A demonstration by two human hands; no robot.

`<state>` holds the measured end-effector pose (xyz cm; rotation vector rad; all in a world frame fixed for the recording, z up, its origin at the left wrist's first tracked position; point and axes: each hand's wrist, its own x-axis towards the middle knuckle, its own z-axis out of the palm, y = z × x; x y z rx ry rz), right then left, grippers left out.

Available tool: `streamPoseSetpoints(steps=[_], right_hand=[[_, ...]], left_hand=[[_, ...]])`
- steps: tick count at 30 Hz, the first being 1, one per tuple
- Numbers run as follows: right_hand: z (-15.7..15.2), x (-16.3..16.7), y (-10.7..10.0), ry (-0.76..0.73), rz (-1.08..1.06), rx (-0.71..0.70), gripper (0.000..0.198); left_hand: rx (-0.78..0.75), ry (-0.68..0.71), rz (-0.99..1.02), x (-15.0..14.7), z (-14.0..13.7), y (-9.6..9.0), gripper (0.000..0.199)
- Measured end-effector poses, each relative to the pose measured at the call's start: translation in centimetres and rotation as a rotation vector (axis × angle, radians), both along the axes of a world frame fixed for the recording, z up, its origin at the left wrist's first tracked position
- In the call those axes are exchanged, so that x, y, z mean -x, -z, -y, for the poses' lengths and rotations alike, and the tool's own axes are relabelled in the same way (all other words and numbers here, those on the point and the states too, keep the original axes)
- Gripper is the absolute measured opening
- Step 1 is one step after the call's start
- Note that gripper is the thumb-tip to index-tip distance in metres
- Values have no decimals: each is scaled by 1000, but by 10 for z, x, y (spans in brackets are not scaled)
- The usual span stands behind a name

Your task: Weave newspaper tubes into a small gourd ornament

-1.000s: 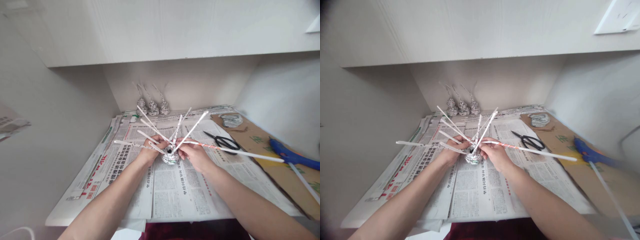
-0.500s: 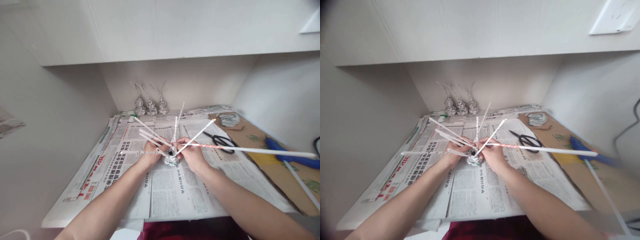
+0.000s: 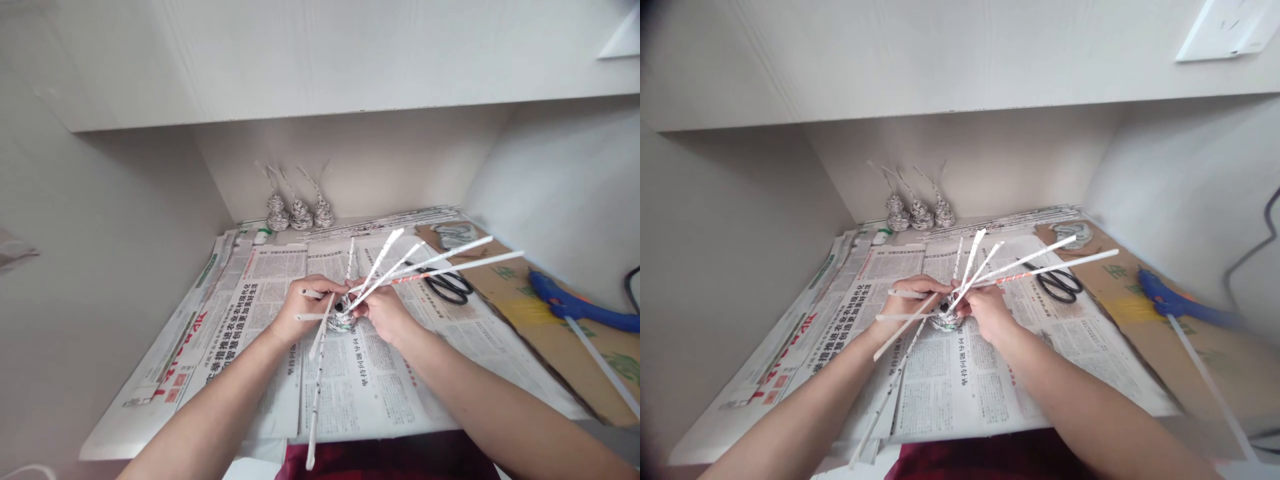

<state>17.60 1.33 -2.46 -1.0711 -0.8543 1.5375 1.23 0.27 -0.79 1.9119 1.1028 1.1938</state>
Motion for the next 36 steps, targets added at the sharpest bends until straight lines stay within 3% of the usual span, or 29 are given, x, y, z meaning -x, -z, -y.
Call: streamPoseSetpoints(steps=[10,16,22,30,36], right_hand=[[4,-4,-9,-190,-97,-95,15],[5,0,-3,-56,-80,-84,17],[7,3,2,-81,-46,-187,15],[10,6,1,-73,9,-214,15],[14,6,-4,-32,188,-204,13]], left_hand=[[40,-15,2,4,0,-4,20],[186,7,124,3,-7,2,17],[393,-67,304,3,-13,7,26],[424,-103,287,0,-11,7,28],[432,-132,203,1,-10,3,20]])
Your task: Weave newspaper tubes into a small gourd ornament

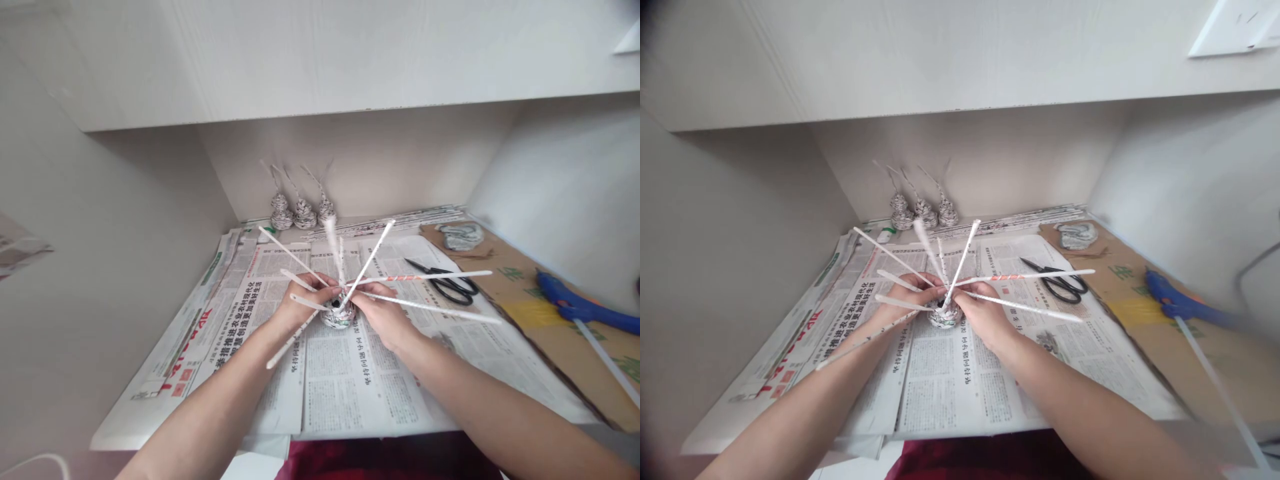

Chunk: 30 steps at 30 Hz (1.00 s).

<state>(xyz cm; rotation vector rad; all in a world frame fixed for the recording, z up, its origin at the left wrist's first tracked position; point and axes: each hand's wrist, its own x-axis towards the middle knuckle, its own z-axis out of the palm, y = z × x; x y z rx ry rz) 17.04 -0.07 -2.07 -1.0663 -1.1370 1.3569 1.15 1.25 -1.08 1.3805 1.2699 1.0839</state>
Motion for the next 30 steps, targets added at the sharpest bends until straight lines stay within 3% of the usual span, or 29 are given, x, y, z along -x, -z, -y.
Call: streamPoseSetpoints(steps=[5,14,20,25,30], right_hand=[[-1,0,7,21,125,-53,15],[-3,0,10,-33,23,-41,13],[-3,3,9,-22,-134,-50,14],[-5,0,12,19,5,-166,17],[-6,-1,13,-41,-31,-127,19]], left_hand=[[-49,48,-109,1,4,-9,19],[-177,-3,-139,-1,0,-1,29],[-234,10,-78,-4,2,4,25],[-222,-38,-30,-8,2,8,25],[-218,-80,-21,-10,0,10,25]])
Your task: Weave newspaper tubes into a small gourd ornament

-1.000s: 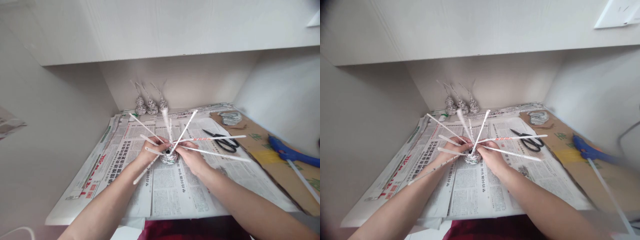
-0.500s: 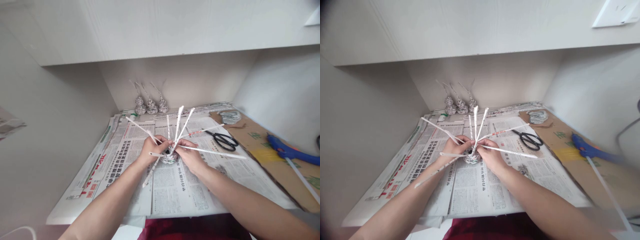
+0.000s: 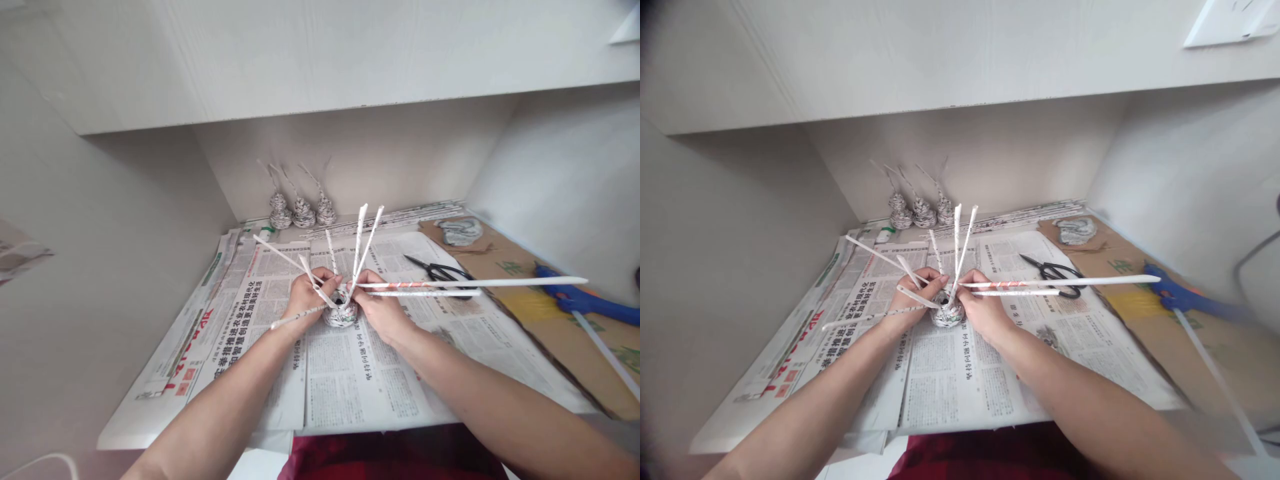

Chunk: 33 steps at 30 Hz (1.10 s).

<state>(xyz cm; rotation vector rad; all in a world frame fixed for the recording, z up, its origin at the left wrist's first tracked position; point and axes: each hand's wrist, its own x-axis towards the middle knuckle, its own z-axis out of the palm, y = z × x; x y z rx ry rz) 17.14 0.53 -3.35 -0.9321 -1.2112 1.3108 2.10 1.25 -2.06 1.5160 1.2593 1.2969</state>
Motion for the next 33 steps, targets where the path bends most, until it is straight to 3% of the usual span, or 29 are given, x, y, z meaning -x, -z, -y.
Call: streamPoseSetpoints(steps=[7,15,25,29,33], right_hand=[[-2,0,6,-20,-6,27,18],[-2,-4,4,-1,181,-60,19],[0,-5,2,-7,224,-75,15],[1,-4,1,-19,183,-64,16],[-1,-3,-3,16,32,41,20]], left_hand=[[130,148,144,4,-8,8,28],[60,64,124,3,-3,6,22],[168,129,164,5,-5,4,29],[228,197,159,8,-5,2,34],[221,144,181,9,-4,2,38]])
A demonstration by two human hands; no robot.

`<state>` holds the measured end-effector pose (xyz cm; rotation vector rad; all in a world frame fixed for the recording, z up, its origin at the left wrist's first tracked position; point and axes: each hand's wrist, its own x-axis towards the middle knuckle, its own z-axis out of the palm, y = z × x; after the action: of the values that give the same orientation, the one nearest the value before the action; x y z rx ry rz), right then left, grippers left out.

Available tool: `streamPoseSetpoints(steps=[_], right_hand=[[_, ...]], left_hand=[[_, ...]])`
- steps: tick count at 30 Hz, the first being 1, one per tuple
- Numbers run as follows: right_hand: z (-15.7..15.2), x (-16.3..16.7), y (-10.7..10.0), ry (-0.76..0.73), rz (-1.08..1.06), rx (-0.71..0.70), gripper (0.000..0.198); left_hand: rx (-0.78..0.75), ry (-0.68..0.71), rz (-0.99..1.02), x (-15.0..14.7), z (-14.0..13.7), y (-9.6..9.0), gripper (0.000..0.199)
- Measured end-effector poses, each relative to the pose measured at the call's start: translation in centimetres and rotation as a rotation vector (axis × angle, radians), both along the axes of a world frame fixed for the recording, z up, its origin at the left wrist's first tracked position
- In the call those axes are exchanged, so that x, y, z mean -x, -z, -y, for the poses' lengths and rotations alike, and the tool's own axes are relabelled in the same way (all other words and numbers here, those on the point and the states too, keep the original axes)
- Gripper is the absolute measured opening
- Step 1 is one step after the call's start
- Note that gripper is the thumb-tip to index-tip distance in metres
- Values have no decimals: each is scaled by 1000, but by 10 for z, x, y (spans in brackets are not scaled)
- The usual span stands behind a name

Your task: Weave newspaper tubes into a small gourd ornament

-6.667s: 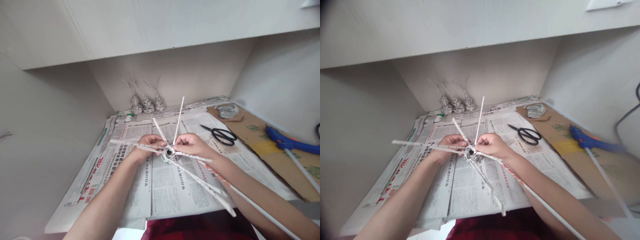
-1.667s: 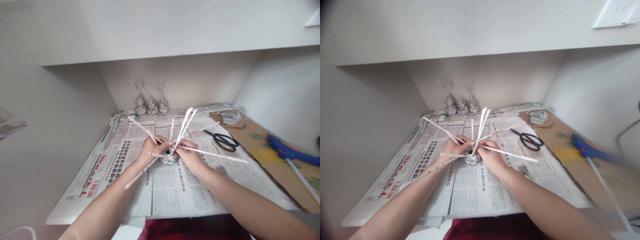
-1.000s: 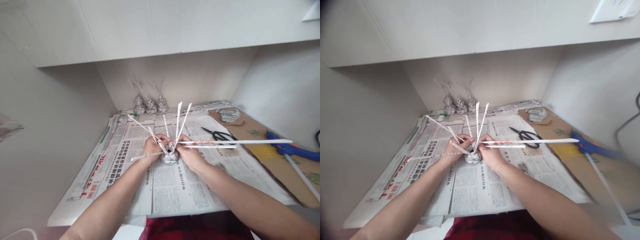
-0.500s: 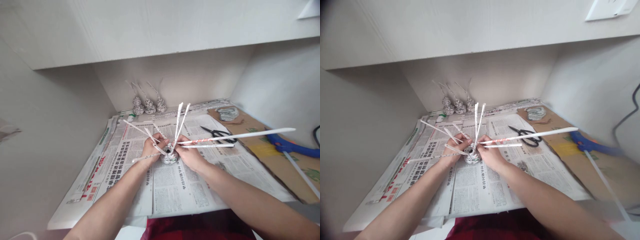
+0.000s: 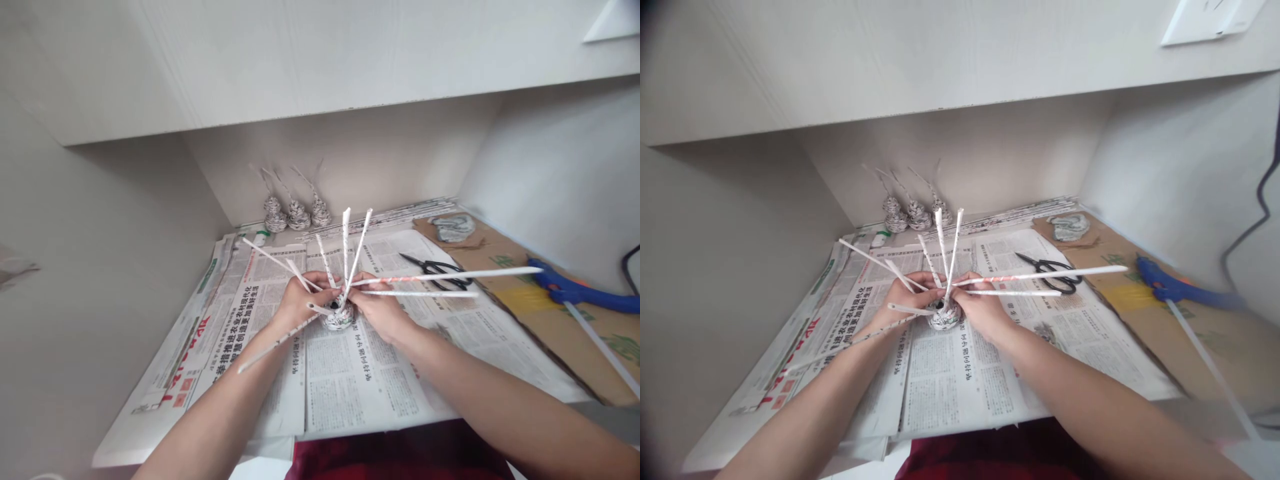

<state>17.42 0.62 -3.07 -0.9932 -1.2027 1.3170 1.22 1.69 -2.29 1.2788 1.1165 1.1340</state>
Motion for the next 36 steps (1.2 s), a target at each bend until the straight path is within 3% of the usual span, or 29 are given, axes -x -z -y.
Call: streamPoseSetpoints(steps=[3,6,12,21,36], right_hand=[[-3,-2,-4,6,-87,137,28],[-4,-4,-6,-93,-18,218,37],[-2,-5,-2,-42,124,30,25],[-3,-6,-4,-39,197,-44,25],[-2,-3,-9,-39,-157,214,25]], left_hand=[[-16,-101,14,-2,1,1,40],[-25,-172,13,-6,5,-2,41],[-47,-239,-61,-12,9,-11,32],[-120,-188,-150,-12,9,-13,21],[-91,-148,-95,-13,13,-17,22]])
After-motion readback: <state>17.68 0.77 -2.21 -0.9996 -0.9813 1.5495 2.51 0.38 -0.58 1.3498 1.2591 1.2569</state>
